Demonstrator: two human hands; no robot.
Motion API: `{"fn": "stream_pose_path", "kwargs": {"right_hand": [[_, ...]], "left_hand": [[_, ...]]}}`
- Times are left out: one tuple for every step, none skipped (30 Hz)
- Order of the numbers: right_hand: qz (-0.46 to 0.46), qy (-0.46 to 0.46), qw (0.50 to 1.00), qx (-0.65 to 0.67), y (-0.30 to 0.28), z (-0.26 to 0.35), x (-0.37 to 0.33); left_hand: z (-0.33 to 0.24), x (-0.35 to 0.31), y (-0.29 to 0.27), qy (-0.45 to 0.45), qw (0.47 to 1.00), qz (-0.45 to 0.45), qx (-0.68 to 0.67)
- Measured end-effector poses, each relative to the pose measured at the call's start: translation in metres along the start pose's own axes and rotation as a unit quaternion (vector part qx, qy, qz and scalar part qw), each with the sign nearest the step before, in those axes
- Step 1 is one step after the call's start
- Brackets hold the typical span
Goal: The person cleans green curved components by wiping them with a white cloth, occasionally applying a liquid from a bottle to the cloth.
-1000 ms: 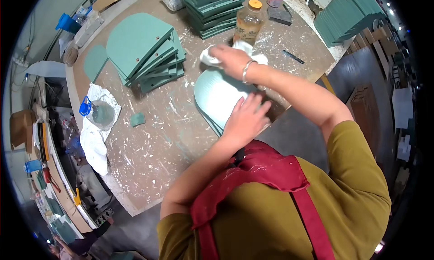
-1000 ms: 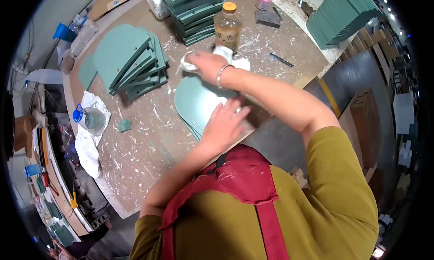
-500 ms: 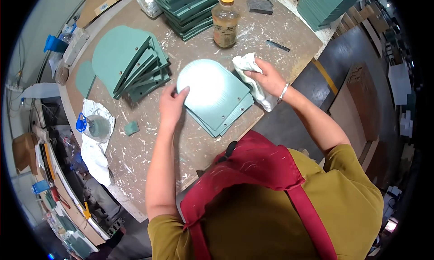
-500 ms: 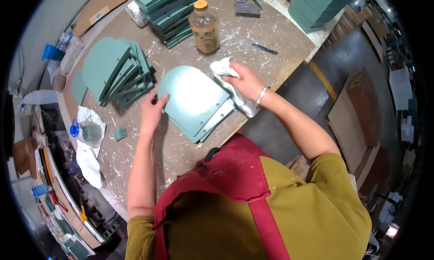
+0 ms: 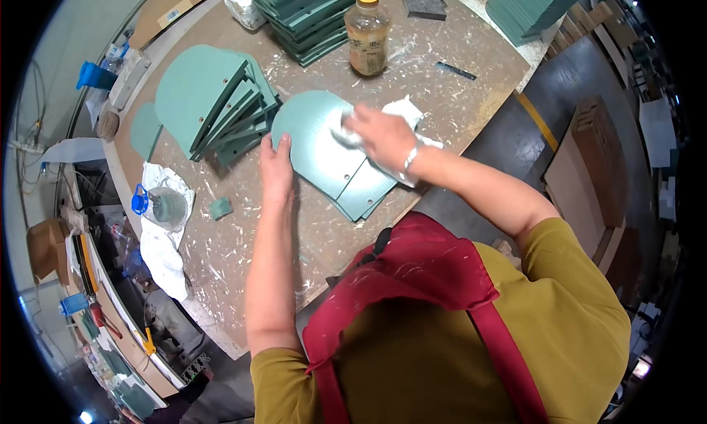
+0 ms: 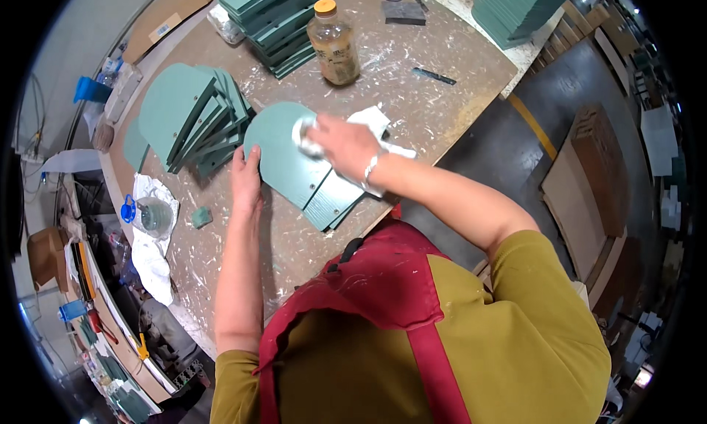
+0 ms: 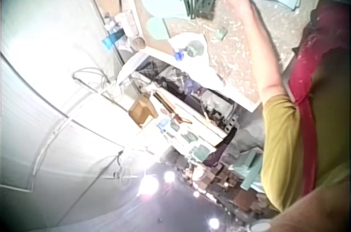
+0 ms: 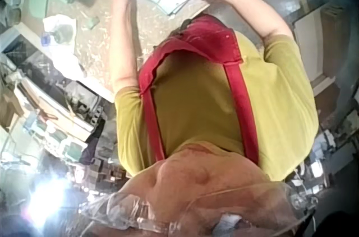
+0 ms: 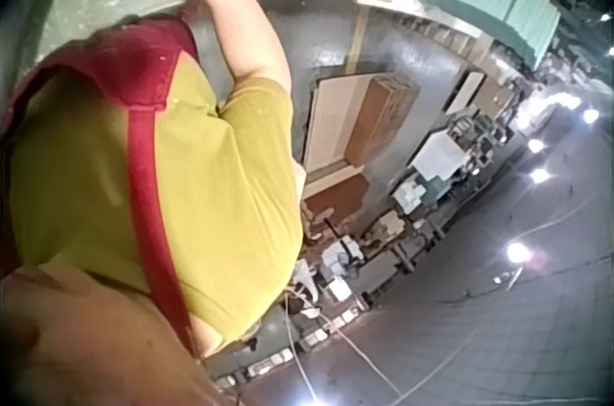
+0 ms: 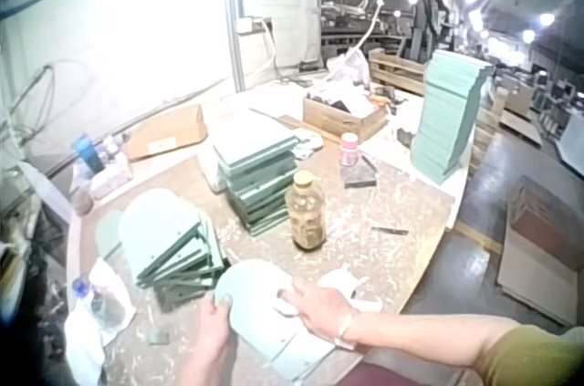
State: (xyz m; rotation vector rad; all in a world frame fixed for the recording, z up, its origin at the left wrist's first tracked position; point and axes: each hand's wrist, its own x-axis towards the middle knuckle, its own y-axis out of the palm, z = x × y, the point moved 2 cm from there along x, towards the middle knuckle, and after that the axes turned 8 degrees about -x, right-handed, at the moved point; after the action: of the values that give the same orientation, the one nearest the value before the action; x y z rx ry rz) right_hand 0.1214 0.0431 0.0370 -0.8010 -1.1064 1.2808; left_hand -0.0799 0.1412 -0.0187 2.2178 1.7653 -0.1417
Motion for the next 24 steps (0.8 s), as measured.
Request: {"fn": "stream_pose_path", "kwargs": {"right_hand": [[0.039, -0.061, 0.997, 0.006, 0.000, 0.008, -0.009], [0.079, -0.120, 0.990, 0.012, -0.004, 0.011, -0.018], [0.115, -0.140, 0.983, 0.031, -0.010, 0.009, -0.026], [0.152, -0.163, 0.973, 0.050, -0.018, 0.007, -0.032], [0.225, -0.161, 0.958, 0.073, -0.028, -0.001, -0.032], [0.309, -0.140, 0.939, 0.050, -0.043, -0.006, -0.025], [0.241, -0.098, 0.964, 0.056, -0.040, -0.019, -0.018], [0.170, -0.055, 0.982, 0.062, -0.038, -0.030, -0.012], [0.082, -0.039, 0.992, 0.084, -0.047, -0.020, 0.004], [0.077, -0.031, 0.993, 0.081, -0.034, -0.012, 0.010], [0.071, -0.021, 0.994, 0.077, -0.013, -0.006, 0.011], [0.066, -0.012, 0.995, 0.075, -0.001, -0.002, 0.008], [0.095, -0.106, 0.990, -0.002, -0.001, 0.014, -0.002], [0.109, -0.144, 0.983, 0.036, -0.005, 0.019, -0.011], [0.158, -0.174, 0.971, 0.048, -0.014, 0.017, -0.021], [0.209, -0.198, 0.956, 0.065, -0.019, 0.010, -0.036], [0.250, -0.196, 0.943, 0.096, -0.023, -0.007, -0.049], [0.287, -0.196, 0.929, 0.125, -0.029, -0.027, -0.057], [0.268, -0.133, 0.947, 0.115, -0.041, -0.045, -0.056], [0.248, -0.065, 0.961, 0.105, -0.058, -0.058, -0.053], [0.219, 0.045, 0.959, 0.177, -0.074, -0.067, -0.048], [0.182, 0.160, 0.939, 0.244, -0.086, -0.078, -0.046], [0.119, 0.176, 0.914, 0.347, -0.090, -0.088, -0.045], [0.051, 0.193, 0.874, 0.444, -0.094, -0.097, -0.047]], "left_hand": [[0.001, -0.002, 0.001, -0.007, 1.000, -0.001, -0.014], [0.001, -0.005, 0.003, -0.014, 1.000, -0.002, -0.028], [0.002, -0.007, 0.006, -0.022, 0.999, -0.001, -0.043], [0.003, -0.008, 0.006, -0.020, 0.999, -0.002, -0.034], [0.003, -0.009, 0.006, -0.017, 1.000, -0.002, -0.026], [0.003, -0.009, 0.005, -0.014, 1.000, -0.004, -0.016], [0.002, -0.008, 0.006, -0.015, 1.000, -0.009, -0.009], [0.002, -0.007, 0.007, -0.014, 1.000, -0.012, -0.011], [0.004, -0.007, 0.005, -0.014, 1.000, -0.019, -0.014], [0.004, -0.006, 0.008, -0.015, 1.000, -0.016, -0.015], [0.005, -0.004, 0.012, -0.019, 0.999, -0.010, -0.024], [0.007, -0.003, 0.015, -0.023, 0.999, -0.005, -0.032], [0.006, -0.001, 0.012, -0.023, 0.999, -0.007, -0.039], [0.006, 0.000, 0.009, -0.024, 0.999, -0.003, -0.039], [0.007, 0.001, 0.008, -0.021, 0.999, 0.000, -0.043], [0.009, -0.002, 0.006, -0.025, 0.999, 0.005, -0.044], [0.005, -0.006, 0.007, -0.026, 0.999, 0.009, -0.040], [-0.004, -0.009, 0.009, -0.023, 0.999, 0.013, -0.038], [-0.014, -0.013, 0.009, -0.019, 0.999, 0.011, -0.036], [-0.023, -0.018, 0.011, -0.001, 0.999, 0.020, -0.047], [-0.030, -0.024, 0.012, 0.015, 0.998, 0.029, -0.057], [-0.040, -0.030, 0.016, 0.030, 0.996, 0.044, -0.067], [-0.053, -0.041, 0.024, 0.066, 0.994, 0.053, -0.062], [-0.069, -0.060, 0.036, 0.111, 0.990, 0.082, 0.024]]}}
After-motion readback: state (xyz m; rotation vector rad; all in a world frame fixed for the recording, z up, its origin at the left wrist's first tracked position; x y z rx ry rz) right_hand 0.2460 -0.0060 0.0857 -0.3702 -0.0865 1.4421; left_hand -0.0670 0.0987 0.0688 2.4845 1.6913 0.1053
